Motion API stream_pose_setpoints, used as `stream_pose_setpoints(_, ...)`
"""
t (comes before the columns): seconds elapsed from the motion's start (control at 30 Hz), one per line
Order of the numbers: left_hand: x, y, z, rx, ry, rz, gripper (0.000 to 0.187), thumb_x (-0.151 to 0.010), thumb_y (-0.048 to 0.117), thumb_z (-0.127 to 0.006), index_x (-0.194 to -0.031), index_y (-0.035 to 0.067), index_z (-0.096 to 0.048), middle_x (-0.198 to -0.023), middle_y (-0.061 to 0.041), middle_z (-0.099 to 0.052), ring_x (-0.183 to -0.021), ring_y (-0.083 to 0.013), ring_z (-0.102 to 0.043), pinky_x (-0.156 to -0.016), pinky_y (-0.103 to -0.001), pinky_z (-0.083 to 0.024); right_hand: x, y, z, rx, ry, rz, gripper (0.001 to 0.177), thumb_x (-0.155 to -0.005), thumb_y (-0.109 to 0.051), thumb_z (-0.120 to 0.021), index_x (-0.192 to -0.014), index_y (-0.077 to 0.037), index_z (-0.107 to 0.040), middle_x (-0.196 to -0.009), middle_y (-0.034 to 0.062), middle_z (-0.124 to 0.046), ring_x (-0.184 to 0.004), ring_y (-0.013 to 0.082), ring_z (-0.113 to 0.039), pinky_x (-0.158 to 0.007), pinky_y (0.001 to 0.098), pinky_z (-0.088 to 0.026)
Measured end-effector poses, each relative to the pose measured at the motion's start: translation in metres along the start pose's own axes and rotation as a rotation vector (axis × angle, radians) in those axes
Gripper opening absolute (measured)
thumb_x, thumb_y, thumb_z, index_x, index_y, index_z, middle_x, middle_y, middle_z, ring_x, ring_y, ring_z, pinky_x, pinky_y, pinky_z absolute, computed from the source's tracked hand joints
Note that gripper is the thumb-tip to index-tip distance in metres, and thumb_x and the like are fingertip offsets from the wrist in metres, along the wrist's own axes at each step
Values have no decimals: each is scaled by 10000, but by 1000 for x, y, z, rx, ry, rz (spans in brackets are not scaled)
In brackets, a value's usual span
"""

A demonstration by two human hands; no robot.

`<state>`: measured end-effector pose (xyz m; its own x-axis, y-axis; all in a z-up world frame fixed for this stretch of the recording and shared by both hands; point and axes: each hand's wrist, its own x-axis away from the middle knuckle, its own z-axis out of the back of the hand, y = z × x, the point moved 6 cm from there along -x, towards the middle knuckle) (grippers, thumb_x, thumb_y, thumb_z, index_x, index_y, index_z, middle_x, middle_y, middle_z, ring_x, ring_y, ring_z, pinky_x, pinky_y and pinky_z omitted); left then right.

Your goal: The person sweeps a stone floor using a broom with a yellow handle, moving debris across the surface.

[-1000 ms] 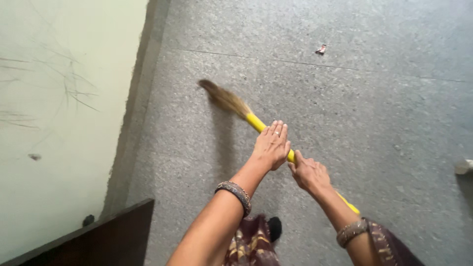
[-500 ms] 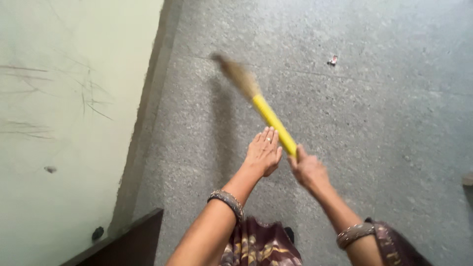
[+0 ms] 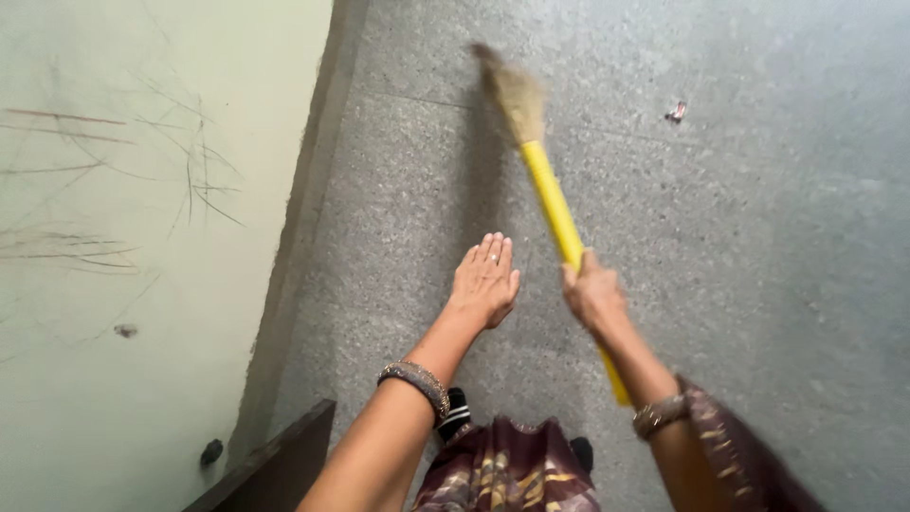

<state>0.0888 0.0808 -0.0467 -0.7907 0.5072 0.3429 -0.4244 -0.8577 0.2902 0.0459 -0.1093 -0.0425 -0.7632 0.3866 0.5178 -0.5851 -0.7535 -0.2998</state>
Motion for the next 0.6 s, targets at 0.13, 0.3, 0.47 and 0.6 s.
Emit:
stream_pose_setpoints(0.13, 4, -5, 3, 5, -10, 15, 649, -1049, 376, -328, -1558, -26, -294, -1642, -205, -287, -1529, -324, -242, -1233, -445, -198, 40, -48, -29, 94, -174, 111, 453, -1017, -501, -507, -1321, -165, -506, -1029, 289, -706, -996, 497, -691, -873, 590, -555)
stream_pose_setpoints(0.3, 8, -30, 5, 35, -12, 8, 680, -1039, 395, -348, -1574, -22, -299, -1644, -193, -310, -1548, -307, -255, -1252, -430, -206, 30, -71, -62, 151, -230, 126, 430, -994, -517, -543, -1260, -181, -581, -1102, 253, -706, -1053, 465, -679, -926, 573, -534)
stream_pose_setpoints(0.47, 15, -67, 0, 32, 33, 58, 659, -1045, 387, -337, -1563, -19, -290, -1643, -199, -288, -1537, -307, -244, -1240, -438, -189, 2, -99, -68, -60, -110, 70, 454, -995, -502, -567, -1235, -117, -592, -1104, 277, -708, -1054, 484, -680, -927, 575, -538)
stream_pose_setpoints(0.6, 26, -93, 6, 65, 59, 102, 659, -1051, 391, -332, -1567, -17, -289, -1646, -194, -286, -1538, -309, -244, -1241, -437, -190, 15, -131, -91, -239, -210, -74, 429, -995, -453, -520, -1255, -112, -539, -1038, 278, -732, -887, 463, -765, -784, 549, -622)
